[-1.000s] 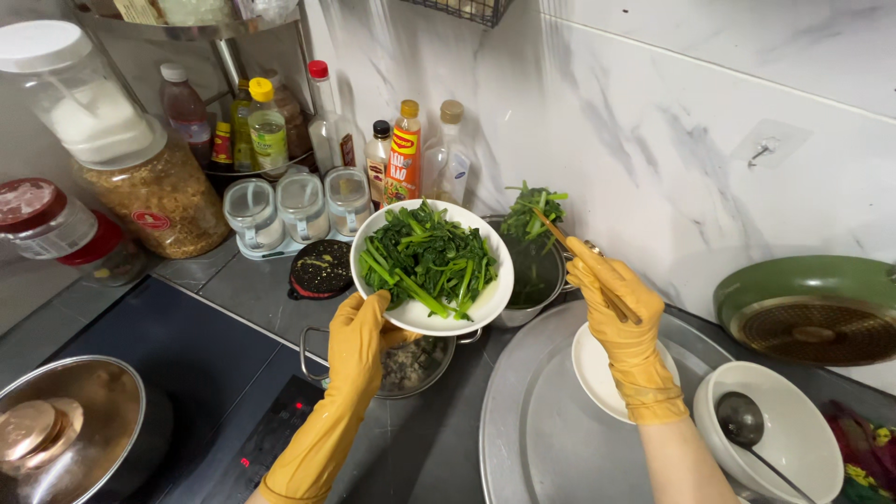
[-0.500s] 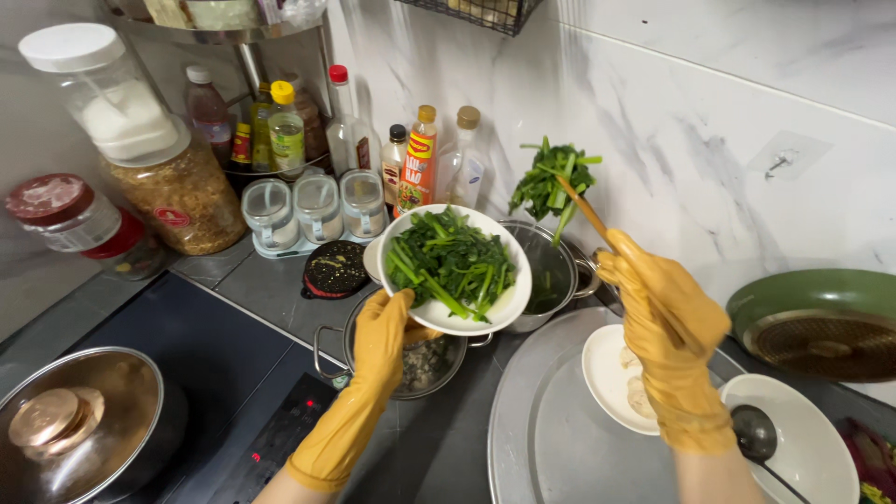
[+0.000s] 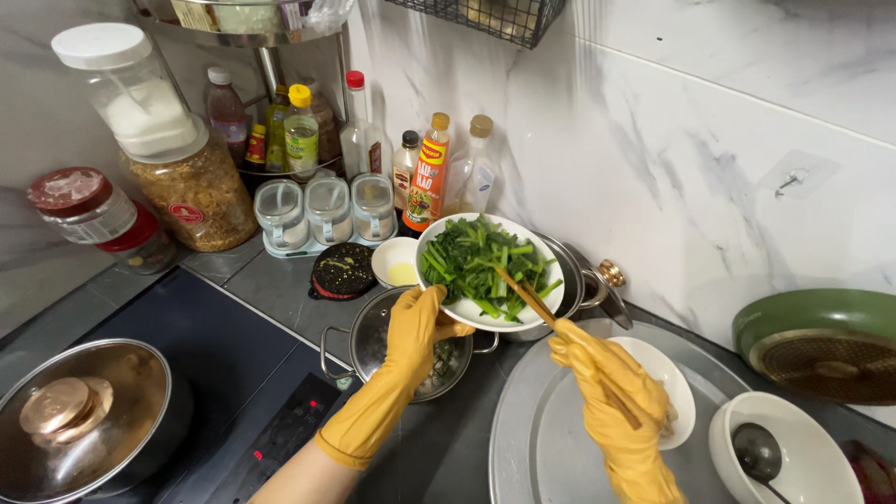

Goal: The person uses chopsticks to transfer cooked green leafy vegetables from a pot on the stovetop to a white plate. The person arranges the vegetables on the plate and then places the plate on the countertop.

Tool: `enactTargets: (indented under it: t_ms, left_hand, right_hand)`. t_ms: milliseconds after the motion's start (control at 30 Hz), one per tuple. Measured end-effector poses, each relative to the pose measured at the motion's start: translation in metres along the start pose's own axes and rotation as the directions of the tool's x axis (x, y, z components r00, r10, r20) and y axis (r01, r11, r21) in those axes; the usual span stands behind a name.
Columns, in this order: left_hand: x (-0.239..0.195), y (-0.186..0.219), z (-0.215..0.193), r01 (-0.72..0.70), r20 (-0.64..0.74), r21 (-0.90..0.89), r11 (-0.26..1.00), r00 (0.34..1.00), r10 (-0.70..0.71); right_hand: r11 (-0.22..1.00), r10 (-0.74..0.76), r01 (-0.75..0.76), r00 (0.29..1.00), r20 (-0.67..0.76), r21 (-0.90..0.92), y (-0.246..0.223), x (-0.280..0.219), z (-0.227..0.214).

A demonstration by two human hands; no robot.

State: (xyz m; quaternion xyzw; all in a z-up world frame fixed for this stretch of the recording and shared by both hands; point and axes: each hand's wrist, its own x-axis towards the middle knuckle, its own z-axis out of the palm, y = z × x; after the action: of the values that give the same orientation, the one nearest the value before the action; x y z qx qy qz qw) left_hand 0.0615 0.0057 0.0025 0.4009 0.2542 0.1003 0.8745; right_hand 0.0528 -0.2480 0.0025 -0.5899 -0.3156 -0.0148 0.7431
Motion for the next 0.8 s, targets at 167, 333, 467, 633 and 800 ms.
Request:
enactTargets:
  t_ms: [167, 333, 467, 633, 800]
  left_hand:
    - [0.001, -0.004, -0.002, 0.035, -0.009, -0.04, 0.999, 0.999, -0.035]
    - [-0.004, 0.002, -0.001, 0.066, 0.018, -0.053, 0.996, 0.998, -0.065]
    - [-0.011, 0.008, 0.001, 0.088, 0.04, -0.044, 0.995, 0.995, -0.087]
    - [-0.005, 0.0, -0.004, 0.052, 0.032, -0.051, 0.997, 0.998, -0.051]
    - [-0.007, 0.005, -0.008, 0.048, -0.006, -0.044, 0.998, 0.999, -0.048]
  right_hand:
    - [0.877, -0.017, -0.196, 0.9, -0.436, -0.438, -0.079, 0.023, 0.049]
    - [0.855, 0.19, -0.437, 0.764, -0.616, -0.279, -0.099, 0.04, 0.025]
    - [0.92, 0.141, -0.307, 0.841, -0.523, -0.245, -0.091, 0.043, -0.002]
    - [0.89, 0.175, -0.281, 0.938, -0.3, -0.36, -0.054, 0.031, -0.029]
    - [0.736, 0.235, -0.433, 0.885, -0.403, -0.521, -0.104, 0.039, -0.005]
